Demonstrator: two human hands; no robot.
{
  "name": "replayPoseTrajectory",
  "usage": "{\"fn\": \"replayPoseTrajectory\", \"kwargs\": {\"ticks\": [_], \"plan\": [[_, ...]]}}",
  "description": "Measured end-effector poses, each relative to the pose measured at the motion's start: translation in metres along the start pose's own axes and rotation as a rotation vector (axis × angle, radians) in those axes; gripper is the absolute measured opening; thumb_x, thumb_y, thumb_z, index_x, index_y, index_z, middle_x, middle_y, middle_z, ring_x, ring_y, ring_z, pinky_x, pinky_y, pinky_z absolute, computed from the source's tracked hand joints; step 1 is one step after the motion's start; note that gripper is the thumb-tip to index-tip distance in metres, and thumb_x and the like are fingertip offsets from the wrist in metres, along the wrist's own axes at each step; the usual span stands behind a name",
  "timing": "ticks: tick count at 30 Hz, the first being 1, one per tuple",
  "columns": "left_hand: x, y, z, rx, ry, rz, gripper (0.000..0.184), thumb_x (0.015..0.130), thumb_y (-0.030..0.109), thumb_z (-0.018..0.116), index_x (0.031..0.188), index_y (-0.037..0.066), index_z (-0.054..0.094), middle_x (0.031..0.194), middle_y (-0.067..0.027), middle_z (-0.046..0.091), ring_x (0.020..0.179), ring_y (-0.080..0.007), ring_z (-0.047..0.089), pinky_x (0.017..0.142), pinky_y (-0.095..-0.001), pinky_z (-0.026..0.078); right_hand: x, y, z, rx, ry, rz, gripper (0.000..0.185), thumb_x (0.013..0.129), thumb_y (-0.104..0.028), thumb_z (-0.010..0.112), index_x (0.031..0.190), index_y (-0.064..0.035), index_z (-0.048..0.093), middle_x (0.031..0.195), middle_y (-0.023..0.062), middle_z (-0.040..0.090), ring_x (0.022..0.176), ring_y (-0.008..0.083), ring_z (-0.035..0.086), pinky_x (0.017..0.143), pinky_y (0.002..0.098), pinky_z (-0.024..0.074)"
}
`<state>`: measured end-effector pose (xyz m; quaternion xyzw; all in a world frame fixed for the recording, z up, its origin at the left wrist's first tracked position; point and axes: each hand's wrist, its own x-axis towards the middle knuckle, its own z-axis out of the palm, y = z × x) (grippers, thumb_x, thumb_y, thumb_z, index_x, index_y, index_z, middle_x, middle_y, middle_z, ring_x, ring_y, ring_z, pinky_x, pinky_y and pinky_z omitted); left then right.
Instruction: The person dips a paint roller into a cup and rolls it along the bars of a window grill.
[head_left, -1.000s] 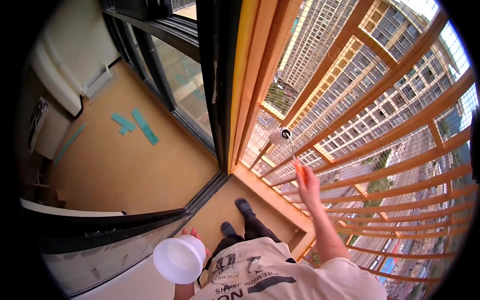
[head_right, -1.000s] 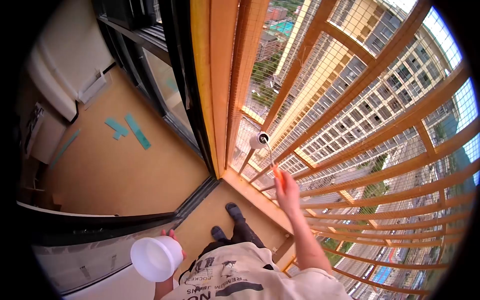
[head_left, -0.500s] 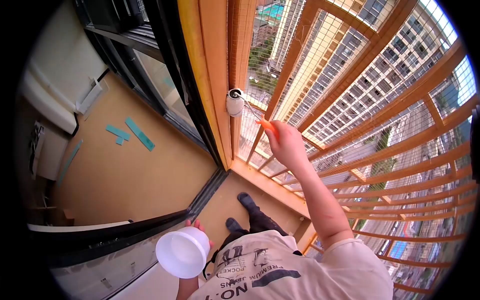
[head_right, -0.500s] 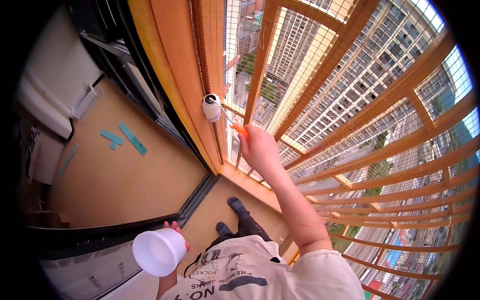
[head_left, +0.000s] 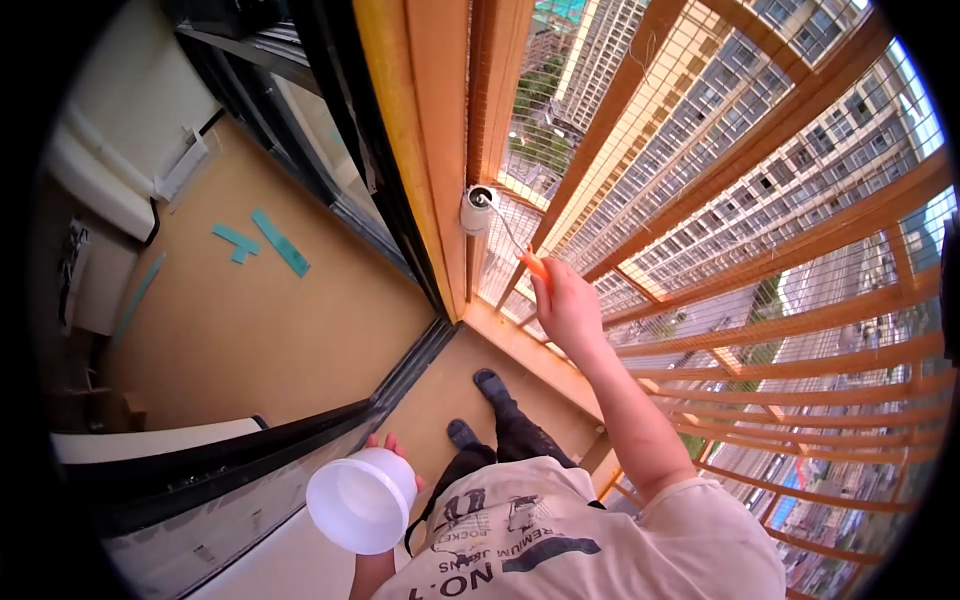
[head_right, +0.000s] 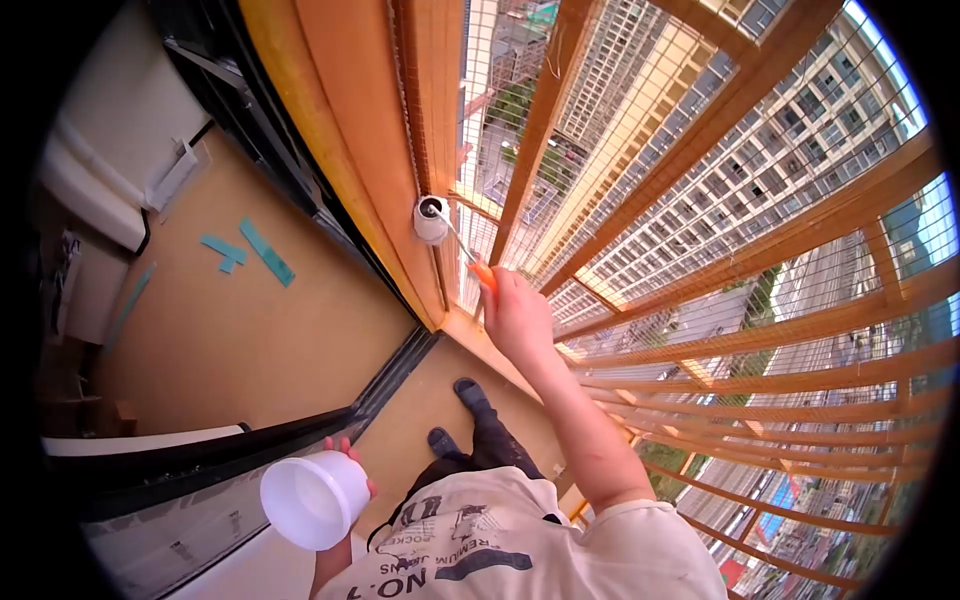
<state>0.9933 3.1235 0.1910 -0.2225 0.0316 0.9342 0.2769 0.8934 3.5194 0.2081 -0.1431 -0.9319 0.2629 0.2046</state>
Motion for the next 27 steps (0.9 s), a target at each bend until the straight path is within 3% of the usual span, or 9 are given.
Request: {"fn": "replayPoseTrajectory", "kwargs": {"ticks": [6,9,10,12,16,20,22,25,27], "plan": [[0.003,0.002,-0.012,0.027,-0.066,0.0,0.064,0.101,0.049,0.044,0.157,0.02,0.029,0.16,-0.0119,0.037,0.144,-0.0256,0.041,0.104,-0.0654,0.031,-0.053,0.049,-0.058,-0.145,-0.02,0.089,0.024,0.096,-0.019,0.061,0.115,-0.0036,0.06,0.099,0.0203,0.067,0.082,0.0408,0.066,0.068,0.0485,0.0535],[0.004,-0.003,-0.01,0.007,-0.09,0.0,0.065,0.101,0.048,0.046,0.157,0.02,0.028,0.161,-0.0127,0.035,0.144,-0.0264,0.041,0.104,-0.0661,0.032,-0.06,0.061,-0.046,-0.136,-0.029,0.098,0.025,0.096,-0.019,0.061,0.116,-0.0039,0.06,0.099,0.02,0.067,0.082,0.0405,0.066,0.069,0.0481,0.0539],[0.004,-0.003,-0.014,0.009,-0.085,0.004,0.065,0.101,0.048,0.046,0.157,0.02,0.028,0.161,-0.0127,0.035,0.144,-0.0264,0.041,0.104,-0.0661,0.032,-0.051,0.058,-0.031,-0.144,-0.061,0.11,0.024,0.097,-0.02,0.06,0.115,-0.0035,0.059,0.099,0.0199,0.067,0.079,0.0407,0.066,0.068,0.0483,0.0539],[0.004,0.002,-0.024,0.048,0.052,0.021,0.075,0.091,0.054,0.06,0.155,0.024,0.034,0.159,-0.0085,0.038,0.143,-0.024,0.04,0.099,-0.0688,0.034,-0.03,0.057,0.016,-0.09,-0.081,0.057,0.023,0.098,-0.02,0.059,0.113,-0.0037,0.058,0.099,0.0201,0.067,0.078,0.0414,0.066,0.068,0.0489,0.0538],[0.003,-0.011,-0.002,0.071,-0.001,0.028,0.067,0.1,0.049,0.047,0.157,0.019,0.029,0.159,-0.0138,0.038,0.141,-0.0274,0.044,0.102,-0.0659,0.036,-0.028,0.042,0.051,0.042,-0.101,0.099,0.023,0.096,-0.016,0.061,0.115,-0.0032,0.061,0.098,0.0216,0.067,0.085,0.0439,0.065,0.072,0.0485,0.0528],[0.007,-0.013,-0.007,0.005,-0.012,0.045,0.075,0.095,0.055,0.055,0.156,0.017,0.03,0.156,-0.0161,0.039,0.141,-0.0309,0.043,0.103,-0.0696,0.036,-0.078,0.1,0.009,-0.112,-0.202,0.208,0.028,0.097,-0.018,0.059,0.122,-0.0045,0.056,0.102,0.0229,0.066,0.087,0.0445,0.065,0.071,0.052,0.0515],[0.01,-0.012,-0.014,-0.027,-0.011,0.056,0.078,0.094,0.056,0.057,0.156,0.017,0.03,0.156,-0.0171,0.039,0.141,-0.0327,0.043,0.104,-0.0717,0.036,-0.095,0.115,0.014,-0.095,-0.15,0.132,0.028,0.097,-0.017,0.06,0.122,-0.0047,0.057,0.103,0.023,0.066,0.088,0.0444,0.065,0.071,0.0521,0.0516],[0.009,-0.013,-0.013,-0.113,0.051,0.048,0.081,0.091,0.057,0.061,0.154,0.013,0.034,0.155,-0.0199,0.039,0.14,-0.0364,0.042,0.105,-0.0755,0.034,-0.081,0.119,0.063,-0.068,-0.157,0.192,0.028,0.097,-0.016,0.059,0.123,-0.0051,0.056,0.103,0.0228,0.065,0.088,0.0442,0.065,0.071,0.0516,0.0517],[0.01,-0.015,-0.012,-0.091,0.059,0.074,0.078,0.093,0.055,0.06,0.152,0.009,0.037,0.155,-0.0226,0.038,0.142,-0.0386,0.04,0.106,-0.0772,0.032,-0.057,0.111,0.116,0.002,-0.137,0.099,0.028,0.097,-0.016,0.06,0.121,-0.0045,0.056,0.104,0.023,0.065,0.09,0.0443,0.065,0.073,0.051,0.0518]]}}
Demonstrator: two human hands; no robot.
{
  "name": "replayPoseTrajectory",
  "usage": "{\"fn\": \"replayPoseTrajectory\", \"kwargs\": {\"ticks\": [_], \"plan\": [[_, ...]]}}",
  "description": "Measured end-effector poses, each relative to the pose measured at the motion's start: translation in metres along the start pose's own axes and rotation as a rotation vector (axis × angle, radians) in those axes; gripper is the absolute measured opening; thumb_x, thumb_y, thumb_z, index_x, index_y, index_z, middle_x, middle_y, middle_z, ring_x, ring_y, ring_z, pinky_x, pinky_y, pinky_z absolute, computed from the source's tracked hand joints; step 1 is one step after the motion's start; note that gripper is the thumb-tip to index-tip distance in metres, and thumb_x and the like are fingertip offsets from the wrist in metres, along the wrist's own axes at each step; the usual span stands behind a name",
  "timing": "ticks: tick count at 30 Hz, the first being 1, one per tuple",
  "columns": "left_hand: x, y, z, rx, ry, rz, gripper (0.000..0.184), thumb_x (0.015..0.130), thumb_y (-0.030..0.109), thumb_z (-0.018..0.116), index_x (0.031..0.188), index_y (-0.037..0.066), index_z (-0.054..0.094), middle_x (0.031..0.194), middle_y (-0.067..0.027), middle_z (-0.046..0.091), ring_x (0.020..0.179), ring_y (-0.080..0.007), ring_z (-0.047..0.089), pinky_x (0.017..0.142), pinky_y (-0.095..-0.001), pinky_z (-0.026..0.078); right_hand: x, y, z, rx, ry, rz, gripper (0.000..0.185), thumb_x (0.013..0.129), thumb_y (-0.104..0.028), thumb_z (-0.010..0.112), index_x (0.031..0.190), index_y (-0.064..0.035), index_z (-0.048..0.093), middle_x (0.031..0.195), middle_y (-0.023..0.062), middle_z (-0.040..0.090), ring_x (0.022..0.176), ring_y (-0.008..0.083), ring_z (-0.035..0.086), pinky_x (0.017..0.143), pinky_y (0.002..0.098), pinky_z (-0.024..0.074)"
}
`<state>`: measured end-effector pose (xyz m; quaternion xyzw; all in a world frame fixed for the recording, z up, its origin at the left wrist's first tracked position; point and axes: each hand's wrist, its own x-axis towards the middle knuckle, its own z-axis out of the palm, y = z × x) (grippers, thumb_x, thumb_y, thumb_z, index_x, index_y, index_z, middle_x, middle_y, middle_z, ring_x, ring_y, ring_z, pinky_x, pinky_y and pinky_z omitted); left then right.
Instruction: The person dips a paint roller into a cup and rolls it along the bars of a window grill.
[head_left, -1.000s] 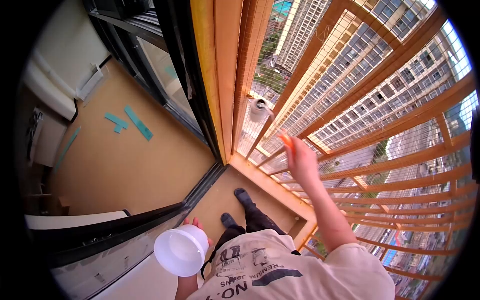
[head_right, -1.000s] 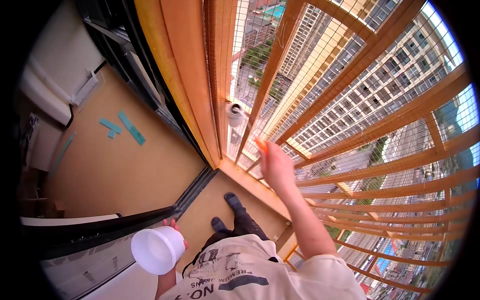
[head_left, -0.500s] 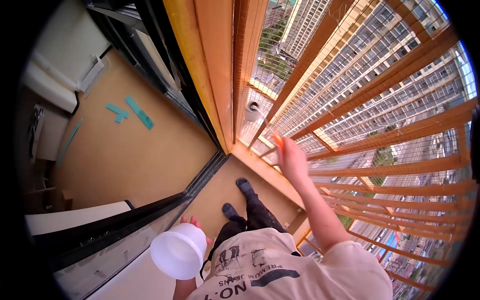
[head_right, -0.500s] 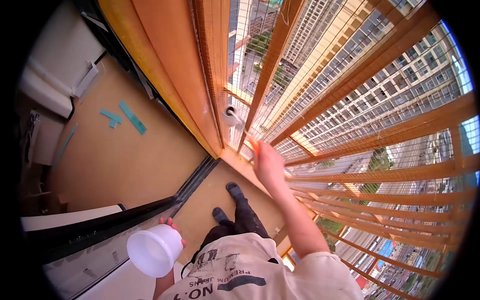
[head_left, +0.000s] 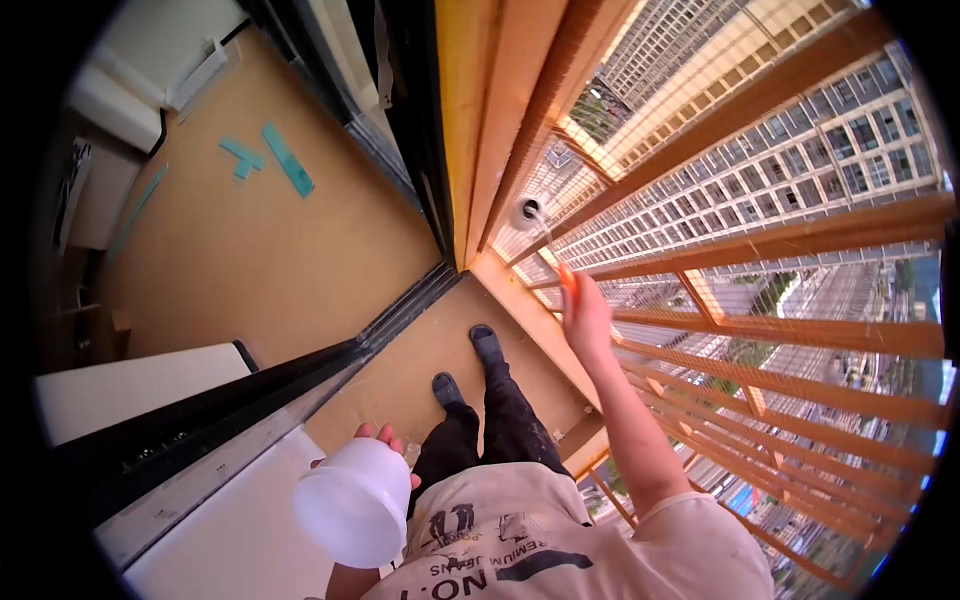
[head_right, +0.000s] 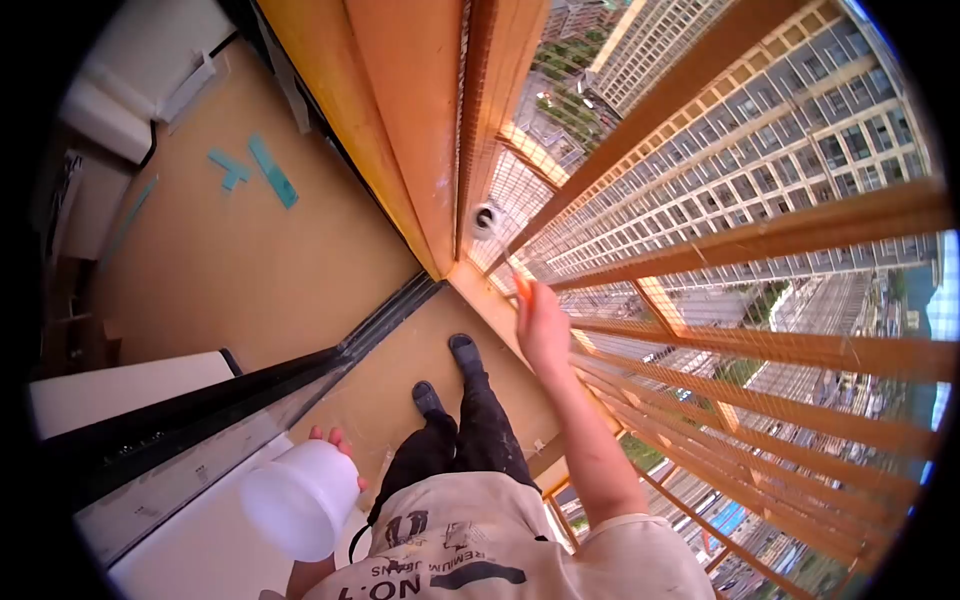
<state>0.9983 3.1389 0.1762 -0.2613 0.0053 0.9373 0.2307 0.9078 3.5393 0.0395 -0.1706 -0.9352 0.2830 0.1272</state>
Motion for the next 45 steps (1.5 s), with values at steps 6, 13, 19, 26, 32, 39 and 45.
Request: {"fn": "replayPoseTrajectory", "kwargs": {"ticks": [6,13,19,26,32,39,45], "plan": [[0.001,0.003,-0.005,-0.018,0.089,0.056,0.076,0.094,0.053,0.061,0.15,0.007,0.039,0.155,-0.0236,0.036,0.144,-0.0399,0.036,0.106,-0.0766,0.032,-0.019,0.019,0.0,-0.014,-0.04,0.065,0.026,0.098,-0.016,0.06,0.12,-0.0026,0.057,0.102,0.0247,0.066,0.092,0.0443,0.065,0.075,0.0491,0.0524],[0.014,0.015,-0.032,-0.079,0.103,0.054,0.075,0.095,0.055,0.06,0.148,0.006,0.041,0.153,-0.0242,0.04,0.14,-0.0396,0.043,0.106,-0.0731,0.037,-0.025,0.061,0.033,-0.031,-0.067,0.022,0.025,0.099,-0.015,0.059,0.119,-0.0001,0.056,0.102,0.026,0.066,0.09,0.0453,0.065,0.075,0.0485,0.0523],[0.034,0.015,-0.067,0.054,0.169,0.146,0.076,0.092,0.062,0.059,0.143,0.006,0.045,0.145,-0.0222,0.049,0.134,-0.037,0.049,0.1,-0.0667,0.047,-0.003,0.048,0.085,0.035,-0.179,0.076,0.02,0.1,-0.014,0.057,0.117,-0.0033,0.056,0.092,0.0254,0.066,0.083,0.044,0.065,0.071,0.0476,0.05],[0.061,0.015,-0.095,0.01,0.502,0.242,0.074,0.095,0.071,0.043,0.133,0.009,0.054,0.13,-0.0203,0.059,0.109,-0.0344,0.063,0.08,-0.0617,0.056,-0.071,0.15,0.107,0.049,-0.225,0.181,0.026,0.102,-0.013,0.054,0.124,0.0003,0.058,0.092,0.0175,0.065,0.081,0.0258,0.065,0.074,0.0351,0.0498],[0.08,0.016,-0.136,-0.023,0.559,0.249,0.075,0.095,0.073,0.038,0.131,0.009,0.056,0.127,-0.0199,0.061,0.106,-0.0344,0.064,0.075,-0.0614,0.057,-0.012,0.13,0.206,0.195,-0.229,0.078,0.019,0.105,-0.017,0.052,0.115,-0.0012,0.056,0.081,0.0035,0.051,0.071,0.0114,0.045,0.064,0.0283,0.0401],[0.088,0.012,-0.161,-0.032,0.536,0.218,0.072,0.096,0.071,0.037,0.131,0.011,0.055,0.129,-0.0181,0.06,0.109,-0.0334,0.062,0.076,-0.0634,0.054,-0.086,0.189,0.132,0.033,-0.231,0.216,0.017,0.104,-0.014,0.055,0.113,-0.0015,0.059,0.076,-0.001,0.051,0.065,0.0081,0.045,0.057,0.0237,0.0385],[0.087,0.014,-0.154,0.044,0.498,0.216,0.068,0.096,0.068,0.04,0.135,0.015,0.053,0.136,-0.016,0.055,0.119,-0.0319,0.055,0.082,-0.0691,0.049,-0.102,0.122,0.151,0.63,-0.248,0.728,0.023,0.106,-0.03,0.051,0.093,-0.0116,0.052,0.067,-0.0042,0.044,0.053,0.0028,0.037,0.045,0.0202,0.0293]]}}
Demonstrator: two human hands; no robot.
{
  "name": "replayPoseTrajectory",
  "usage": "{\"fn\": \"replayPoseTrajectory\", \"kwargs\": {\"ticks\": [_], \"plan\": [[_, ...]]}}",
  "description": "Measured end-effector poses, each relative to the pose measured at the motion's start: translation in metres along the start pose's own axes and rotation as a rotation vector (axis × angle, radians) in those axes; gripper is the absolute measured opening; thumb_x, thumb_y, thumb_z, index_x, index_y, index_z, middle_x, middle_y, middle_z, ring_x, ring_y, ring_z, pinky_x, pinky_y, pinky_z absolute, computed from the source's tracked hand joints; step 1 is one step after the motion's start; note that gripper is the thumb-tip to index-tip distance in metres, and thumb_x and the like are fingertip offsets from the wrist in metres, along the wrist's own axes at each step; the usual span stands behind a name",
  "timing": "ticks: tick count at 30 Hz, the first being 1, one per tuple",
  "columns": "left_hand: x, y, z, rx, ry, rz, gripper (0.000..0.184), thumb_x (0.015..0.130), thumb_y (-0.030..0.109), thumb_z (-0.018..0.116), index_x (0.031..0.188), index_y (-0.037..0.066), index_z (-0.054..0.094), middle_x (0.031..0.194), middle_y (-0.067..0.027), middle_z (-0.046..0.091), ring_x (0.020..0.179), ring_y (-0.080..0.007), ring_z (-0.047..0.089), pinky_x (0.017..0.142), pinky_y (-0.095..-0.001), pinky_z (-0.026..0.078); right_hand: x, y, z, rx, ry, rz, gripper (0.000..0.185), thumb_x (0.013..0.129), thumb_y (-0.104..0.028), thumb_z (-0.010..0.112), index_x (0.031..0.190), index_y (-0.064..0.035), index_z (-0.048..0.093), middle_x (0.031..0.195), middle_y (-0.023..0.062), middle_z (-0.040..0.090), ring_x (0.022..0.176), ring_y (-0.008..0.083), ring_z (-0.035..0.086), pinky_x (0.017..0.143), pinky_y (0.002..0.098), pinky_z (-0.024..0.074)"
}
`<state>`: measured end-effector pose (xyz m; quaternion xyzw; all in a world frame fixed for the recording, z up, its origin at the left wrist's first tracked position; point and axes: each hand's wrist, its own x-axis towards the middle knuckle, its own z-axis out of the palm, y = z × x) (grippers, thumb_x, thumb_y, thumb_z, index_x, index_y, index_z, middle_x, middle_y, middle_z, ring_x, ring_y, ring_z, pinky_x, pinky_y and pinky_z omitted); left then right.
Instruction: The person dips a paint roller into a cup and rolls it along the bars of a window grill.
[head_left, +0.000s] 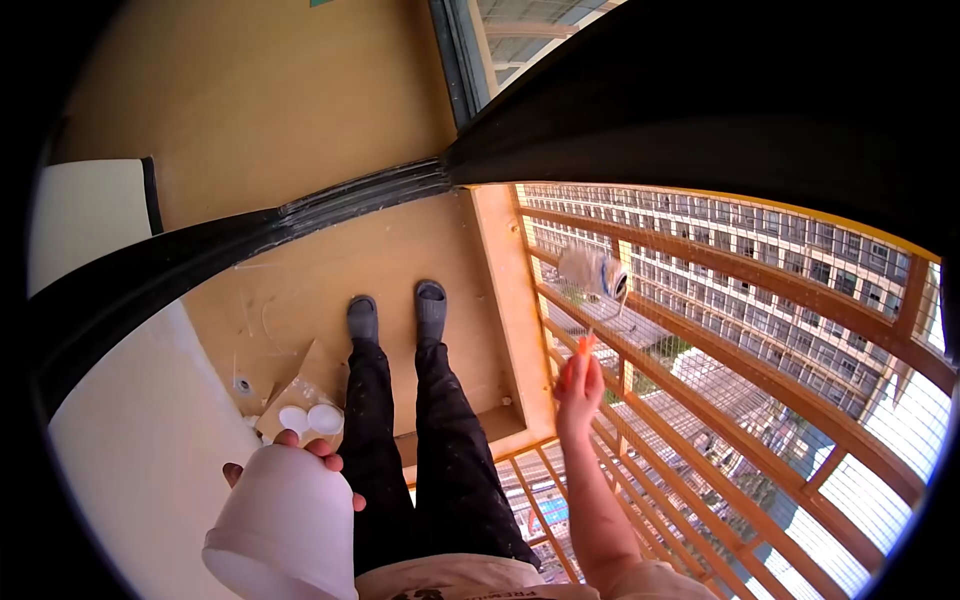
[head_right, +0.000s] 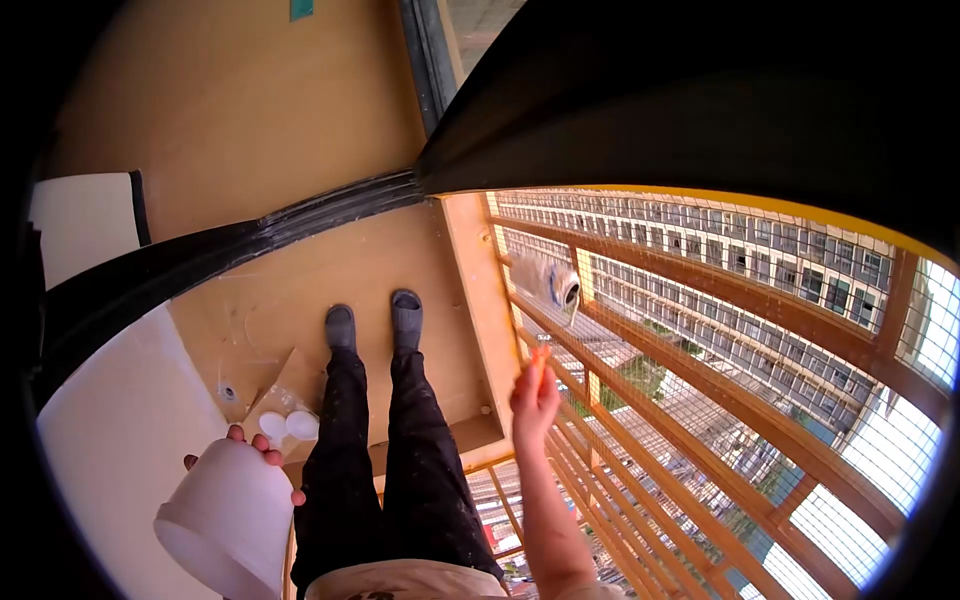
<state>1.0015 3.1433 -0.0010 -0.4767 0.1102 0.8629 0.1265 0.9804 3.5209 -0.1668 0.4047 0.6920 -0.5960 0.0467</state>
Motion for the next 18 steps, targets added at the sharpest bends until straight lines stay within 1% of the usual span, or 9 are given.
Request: {"fn": "replayPoseTrajectory", "kwargs": {"ticks": [1,2,4,8,10,13,14,16,18], "plan": [[0.0,-0.001,0.006,-0.084,0.213,0.021,0.078,0.095,0.077,0.03,0.13,0.012,0.056,0.127,-0.0195,0.061,0.105,-0.034,0.065,0.071,-0.0658,0.055,0.005,-0.005,0.023,0.075,0.003,-0.047,0.026,0.107,-0.033,0.048,0.093,-0.0113,0.051,0.067,-0.0038,0.043,0.052,0.0038,0.036,0.045,0.0207,0.0286],[0.005,-0.003,0.0,-0.081,0.212,0.024,0.078,0.095,0.077,0.03,0.13,0.012,0.056,0.127,-0.0195,0.061,0.105,-0.034,0.065,0.071,-0.0658,0.055,0.014,-0.01,0.047,0.152,0.005,-0.095,0.03,0.108,-0.036,0.045,0.093,-0.011,0.05,0.067,-0.0033,0.043,0.052,0.0047,0.035,0.045,0.0211,0.0279],[0.018,-0.001,-0.024,-0.136,-0.201,-0.047,0.075,0.094,0.076,0.037,0.134,0.015,0.053,0.135,-0.0196,0.057,0.117,-0.0345,0.06,0.083,-0.0714,0.051,0.035,-0.017,0.094,0.262,0.073,-0.262,0.029,0.11,-0.033,0.04,0.095,-0.0099,0.049,0.066,-0.0026,0.04,0.051,0.0066,0.033,0.045,0.0221,0.0277],[0.041,0.005,-0.062,-0.078,-0.32,-0.096,0.072,0.093,0.074,0.042,0.135,0.017,0.051,0.139,-0.0187,0.054,0.127,-0.0349,0.053,0.092,-0.0759,0.044,0.103,0.013,0.151,0.491,0.089,-0.429,0.032,0.109,-0.039,0.04,0.107,-0.0083,0.048,0.081,0.002,0.047,0.068,0.0111,0.046,0.056,0.0251,0.0395],[0.051,0.006,-0.066,-0.074,-0.268,-0.093,0.072,0.092,0.074,0.043,0.134,0.016,0.051,0.138,-0.0186,0.054,0.129,-0.0351,0.053,0.094,-0.0765,0.041,0.149,0.053,0.168,0.447,0.151,-0.482,0.042,0.111,-0.038,0.035,0.131,-0.0037,0.048,0.075,0.003,0.045,0.065,0.0103,0.046,0.057,0.025,0.0408],[0.076,0.008,-0.072,0.151,-0.227,-0.094,0.061,0.1,0.064,0.037,0.14,0.021,0.05,0.139,-0.0112,0.056,0.128,-0.0282,0.053,0.091,-0.0711,0.042,0.186,0.108,0.187,0.306,0.185,-0.385,0.037,0.11,-0.039,0.035,0.108,-0.0055,0.05,0.077,0.003,0.047,0.066,0.0124,0.048,0.06,0.0258,0.0434],[0.085,0.006,-0.082,0.159,-0.219,-0.095,0.061,0.1,0.064,0.037,0.14,0.021,0.05,0.139,-0.0112,0.056,0.128,-0.0282,0.053,0.091,-0.0711,0.042,0.198,0.135,0.192,0.31,0.188,-0.374,0.037,0.11,-0.039,0.035,0.108,-0.0055,0.05,0.077,0.003,0.047,0.066,0.0124,0.048,0.06,0.0258,0.0434],[0.099,0.0,-0.103,-0.005,-0.149,-0.077,0.07,0.094,0.074,0.039,0.131,0.016,0.052,0.136,-0.0201,0.054,0.13,-0.0358,0.051,0.094,-0.0752,0.041,0.219,0.186,0.2,0.251,0.119,-0.225,0.036,0.11,-0.039,0.034,0.099,-0.0076,0.046,0.077,0.0028,0.048,0.064,0.0125,0.049,0.059,0.0261,0.044],[0.114,-0.003,-0.109,-0.015,-0.124,-0.079,0.07,0.095,0.074,0.037,0.13,0.016,0.052,0.135,-0.0206,0.054,0.13,-0.0361,0.051,0.094,-0.0752,0.041,0.238,0.232,0.211,0.206,0.133,-0.194,0.036,0.11,-0.041,0.035,0.099,-0.0084,0.046,0.077,0.0033,0.049,0.062,0.0128,0.049,0.057,0.0269,0.0443]]}}
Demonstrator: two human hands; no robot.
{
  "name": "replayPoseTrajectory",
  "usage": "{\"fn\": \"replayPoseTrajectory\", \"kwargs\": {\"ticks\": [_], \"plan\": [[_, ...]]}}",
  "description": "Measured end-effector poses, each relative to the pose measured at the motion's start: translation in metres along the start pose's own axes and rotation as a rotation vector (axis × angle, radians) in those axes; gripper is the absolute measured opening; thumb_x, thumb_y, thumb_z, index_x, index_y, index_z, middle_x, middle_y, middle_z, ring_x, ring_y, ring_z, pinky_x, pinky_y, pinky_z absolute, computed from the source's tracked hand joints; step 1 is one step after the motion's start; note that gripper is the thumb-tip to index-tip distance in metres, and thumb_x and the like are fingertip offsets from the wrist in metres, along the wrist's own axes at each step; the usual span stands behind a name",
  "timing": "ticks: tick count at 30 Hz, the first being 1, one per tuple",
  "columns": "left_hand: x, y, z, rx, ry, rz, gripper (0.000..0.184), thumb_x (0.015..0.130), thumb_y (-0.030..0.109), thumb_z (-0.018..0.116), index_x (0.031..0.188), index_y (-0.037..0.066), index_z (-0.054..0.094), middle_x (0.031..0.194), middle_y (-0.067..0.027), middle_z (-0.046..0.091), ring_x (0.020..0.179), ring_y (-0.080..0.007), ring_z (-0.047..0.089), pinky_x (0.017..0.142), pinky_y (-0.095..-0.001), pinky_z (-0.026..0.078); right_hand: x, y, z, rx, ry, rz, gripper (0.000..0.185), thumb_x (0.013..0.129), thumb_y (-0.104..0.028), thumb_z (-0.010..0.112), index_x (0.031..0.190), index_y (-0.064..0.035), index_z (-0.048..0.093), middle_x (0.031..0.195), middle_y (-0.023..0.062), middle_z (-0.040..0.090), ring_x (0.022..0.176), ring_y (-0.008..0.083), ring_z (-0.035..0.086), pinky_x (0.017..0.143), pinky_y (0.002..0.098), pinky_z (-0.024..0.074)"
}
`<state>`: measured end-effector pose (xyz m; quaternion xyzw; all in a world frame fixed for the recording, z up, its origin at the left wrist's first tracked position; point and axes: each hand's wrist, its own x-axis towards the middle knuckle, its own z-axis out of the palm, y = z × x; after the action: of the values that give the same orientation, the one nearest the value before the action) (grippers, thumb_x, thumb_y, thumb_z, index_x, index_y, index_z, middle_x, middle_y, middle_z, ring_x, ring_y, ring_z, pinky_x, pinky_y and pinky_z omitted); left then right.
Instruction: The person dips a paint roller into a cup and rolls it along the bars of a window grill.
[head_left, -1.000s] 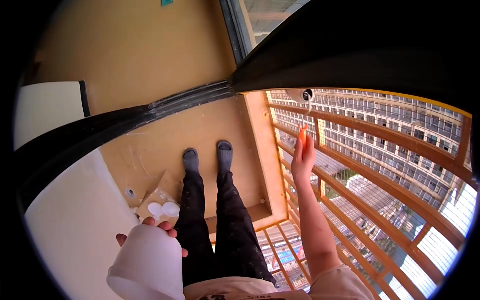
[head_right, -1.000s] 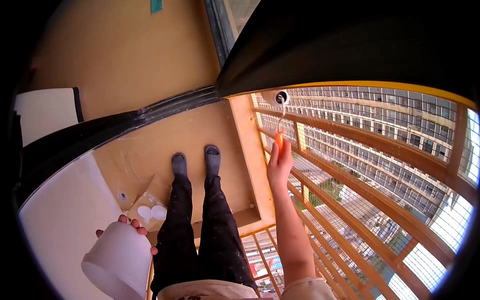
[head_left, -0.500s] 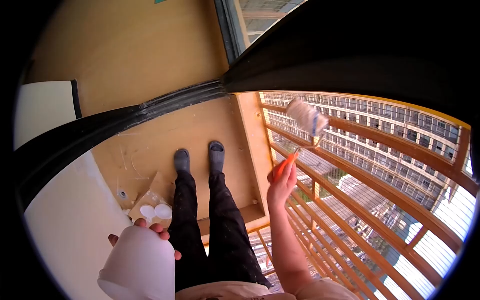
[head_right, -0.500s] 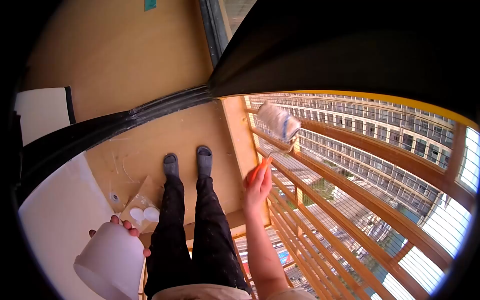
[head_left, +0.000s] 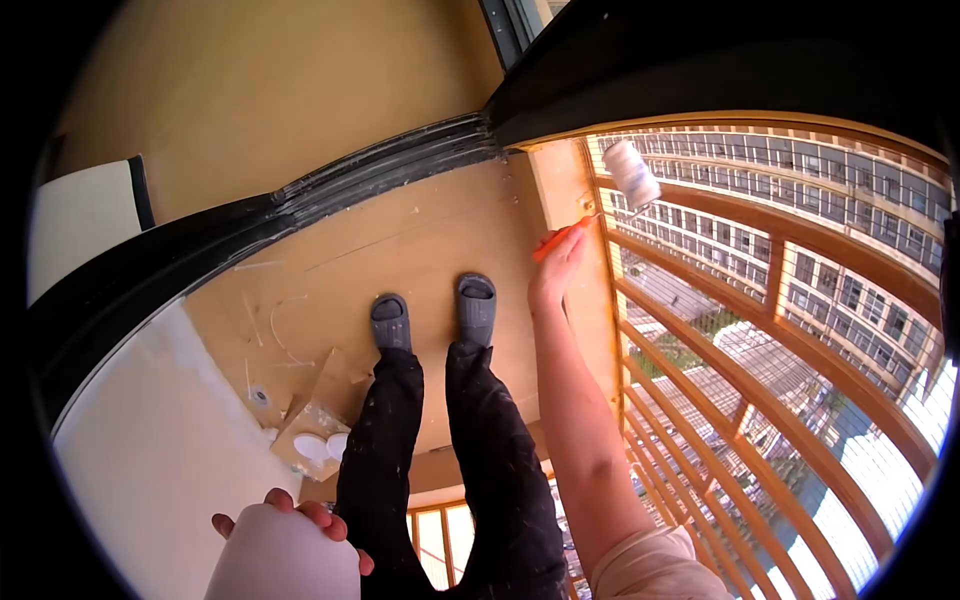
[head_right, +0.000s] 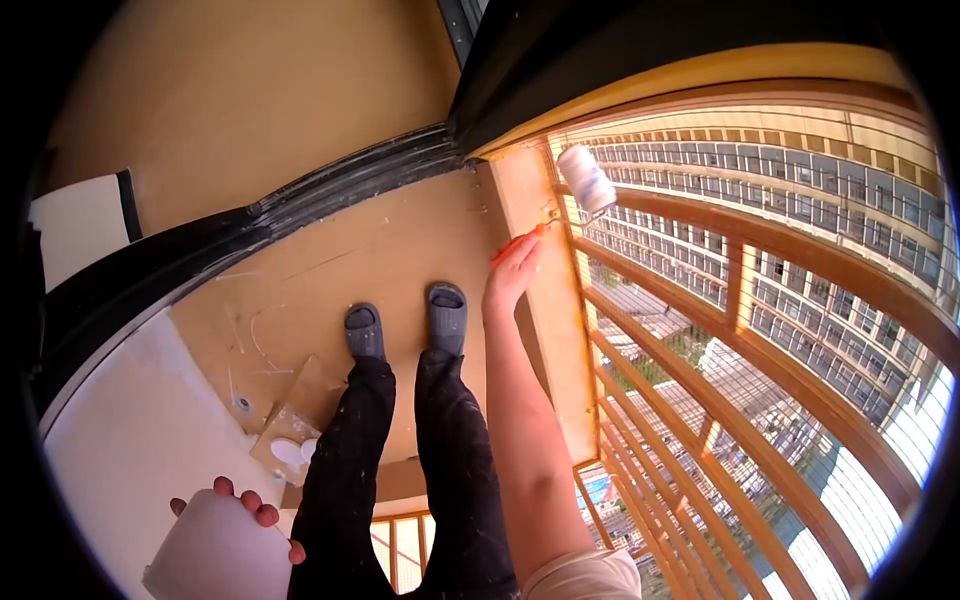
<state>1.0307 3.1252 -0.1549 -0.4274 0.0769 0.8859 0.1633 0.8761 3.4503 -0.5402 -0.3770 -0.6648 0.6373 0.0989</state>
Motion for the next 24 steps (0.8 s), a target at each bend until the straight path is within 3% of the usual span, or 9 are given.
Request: {"fn": "replayPoseTrajectory", "kwargs": {"ticks": [2,4,8,11,13,17,19,22,24], "plan": [[0.012,0.002,-0.005,-0.015,0.02,-0.004,0.07,0.095,0.074,0.036,0.13,0.016,0.052,0.134,-0.0211,0.055,0.13,-0.0364,0.051,0.094,-0.0753,0.041,0.004,0.031,0.003,0.086,0.023,0.204,0.035,0.11,-0.042,0.036,0.098,-0.0094,0.045,0.077,0.004,0.05,0.062,0.0137,0.049,0.056,0.0282,0.0445],[0.024,0.005,-0.007,0.18,0.044,-0.064,0.055,0.097,0.064,0.041,0.13,0.022,0.056,0.134,-0.0088,0.061,0.127,-0.0257,0.055,0.085,-0.07,0.042,0.005,0.053,0.004,0.098,0.051,0.298,0.036,0.109,-0.043,0.037,0.096,-0.0101,0.044,0.076,0.0042,0.049,0.061,0.0152,0.049,0.055,0.0301,0.0452],[0.031,0.005,-0.009,0.175,0.046,-0.082,0.055,0.096,0.064,0.043,0.129,0.022,0.056,0.135,-0.0089,0.061,0.126,-0.0256,0.055,0.085,-0.0701,0.042,-0.01,0.06,0.012,0.427,-0.041,0.479,0.04,0.108,-0.047,0.038,0.094,-0.0103,0.044,0.075,0.0041,0.047,0.061,0.0166,0.045,0.055,0.032,0.0422],[0.028,0.007,-0.007,0.163,0.027,-0.087,0.055,0.096,0.063,0.045,0.13,0.022,0.056,0.136,-0.0095,0.061,0.127,-0.026,0.055,0.086,-0.0707,0.041,-0.006,0.03,0.027,0.661,-0.107,0.62,0.04,0.108,-0.048,0.039,0.094,-0.0101,0.045,0.075,0.0041,0.045,0.061,0.0168,0.043,0.057,0.0313,0.0408],[0.022,0.003,-0.013,-0.083,0.011,-0.021,0.077,0.093,0.078,0.033,0.132,0.015,0.05,0.135,-0.0226,0.055,0.129,-0.0393,0.05,0.094,-0.0778,0.04,0.008,0.01,0.039,0.823,-0.154,0.651,0.038,0.108,-0.045,0.04,0.095,-0.0094,0.046,0.075,0.0036,0.043,0.062,0.0162,0.041,0.061,0.0294,0.0409],[0.02,0.004,-0.003,-0.057,-0.024,-0.023,0.077,0.092,0.079,0.035,0.132,0.015,0.05,0.135,-0.0221,0.055,0.131,-0.0388,0.05,0.096,-0.0778,0.039,0.054,-0.042,0.042,0.99,-0.126,0.768,0.037,0.109,-0.04,0.036,0.093,-0.0072,0.044,0.075,0.0031,0.044,0.064,0.0149,0.043,0.06,0.0279,0.0389],[0.019,0.006,0.01,0.129,-0.018,-0.071,0.057,0.097,0.063,0.044,0.134,0.021,0.054,0.137,-0.0104,0.059,0.128,-0.0282,0.052,0.092,-0.0732,0.039,0.057,-0.072,0.036,1.086,-0.077,0.836,0.035,0.11,-0.036,0.032,0.092,-0.0095,0.044,0.075,0.0027,0.043,0.06,0.0142,0.041,0.059,0.0292,0.0361],[0.006,0.001,0.006,-0.096,-0.082,-0.04,0.079,0.091,0.078,0.04,0.137,0.015,0.049,0.141,-0.0212,0.053,0.134,-0.0379,0.048,0.099,-0.0773,0.038,0.03,-0.118,0.017,1.039,-0.163,0.796,0.033,0.11,-0.036,0.033,0.094,-0.0089,0.045,0.075,0.0022,0.043,0.06,0.0138,0.041,0.059,0.0284,0.0351],[0.001,0.0,0.008,-0.108,-0.127,-0.05,0.079,0.091,0.078,0.041,0.137,0.015,0.048,0.142,-0.0214,0.052,0.134,-0.0382,0.048,0.099,-0.0771,0.038,0.007,-0.149,-0.004,1.054,-0.196,0.782,0.031,0.11,-0.034,0.035,0.096,-0.0087,0.046,0.075,0.0017,0.043,0.06,0.0132,0.04,0.06,0.0282,0.0345]]}}
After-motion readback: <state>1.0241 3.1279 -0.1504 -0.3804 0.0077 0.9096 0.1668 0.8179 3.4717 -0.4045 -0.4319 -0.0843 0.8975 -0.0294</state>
